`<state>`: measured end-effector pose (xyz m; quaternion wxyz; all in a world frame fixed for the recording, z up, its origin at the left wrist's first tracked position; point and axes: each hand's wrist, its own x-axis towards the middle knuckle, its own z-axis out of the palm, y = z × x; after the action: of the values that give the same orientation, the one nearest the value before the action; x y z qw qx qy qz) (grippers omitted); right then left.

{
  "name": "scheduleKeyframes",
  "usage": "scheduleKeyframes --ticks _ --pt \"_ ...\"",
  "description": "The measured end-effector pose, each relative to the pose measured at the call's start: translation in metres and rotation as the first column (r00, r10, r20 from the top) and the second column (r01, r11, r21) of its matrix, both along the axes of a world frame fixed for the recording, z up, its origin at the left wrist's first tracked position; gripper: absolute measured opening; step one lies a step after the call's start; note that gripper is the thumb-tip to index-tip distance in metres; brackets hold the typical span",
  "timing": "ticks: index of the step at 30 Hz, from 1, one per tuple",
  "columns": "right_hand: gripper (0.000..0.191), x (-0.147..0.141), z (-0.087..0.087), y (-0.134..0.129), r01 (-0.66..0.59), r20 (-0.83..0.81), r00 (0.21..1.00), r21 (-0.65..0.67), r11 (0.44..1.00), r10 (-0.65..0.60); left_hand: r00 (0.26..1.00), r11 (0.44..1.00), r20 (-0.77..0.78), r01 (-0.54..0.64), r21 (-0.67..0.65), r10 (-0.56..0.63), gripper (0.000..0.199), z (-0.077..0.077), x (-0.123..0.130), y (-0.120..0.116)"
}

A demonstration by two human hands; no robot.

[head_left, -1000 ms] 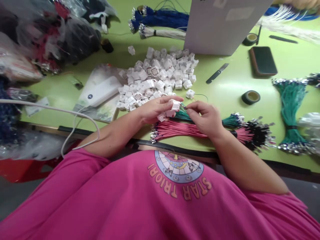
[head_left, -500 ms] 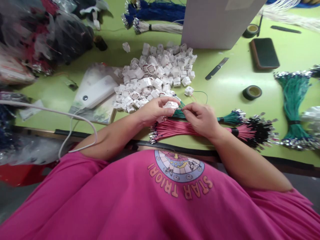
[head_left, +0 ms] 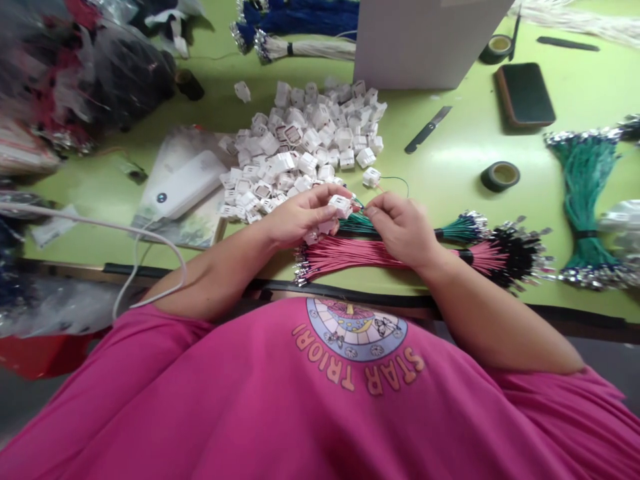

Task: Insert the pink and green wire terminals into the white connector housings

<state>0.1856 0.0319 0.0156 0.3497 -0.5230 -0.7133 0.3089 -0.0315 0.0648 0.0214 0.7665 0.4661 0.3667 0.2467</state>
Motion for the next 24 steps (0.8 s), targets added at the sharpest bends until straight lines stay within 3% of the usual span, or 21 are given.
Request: scheduleKeyframes --ticks 8,17,22,24 --pt "0.016 -0.003 -0.002 -0.001 -0.015 0.135 0.991 0.042 0.999 0.009 0.996 0.984 -0.087 0.020 0.178 -0.004 0.049 0.002 0.004 -0.005" --pt "0.020 -0.013 -0.011 0.000 -0.063 0.318 0.947 0.085 0.994 0.033 0.976 0.917 -0.216 0.099 0.386 -0.014 0.040 -0.002 0.004 -0.009" --pt "0.021 -0.006 0.000 -0.004 -0.112 0.329 0.944 0.255 0.960 0.023 0.924 0.796 -0.341 0.072 0.601 0.174 0.033 0.005 -0.006 0.001" --pt "0.023 -0.009 0.002 -0.010 -0.229 0.397 0.911 0.267 0.936 0.110 0.891 0.773 -0.375 0.046 0.633 0.254 0.030 0.008 -0.008 0.005"
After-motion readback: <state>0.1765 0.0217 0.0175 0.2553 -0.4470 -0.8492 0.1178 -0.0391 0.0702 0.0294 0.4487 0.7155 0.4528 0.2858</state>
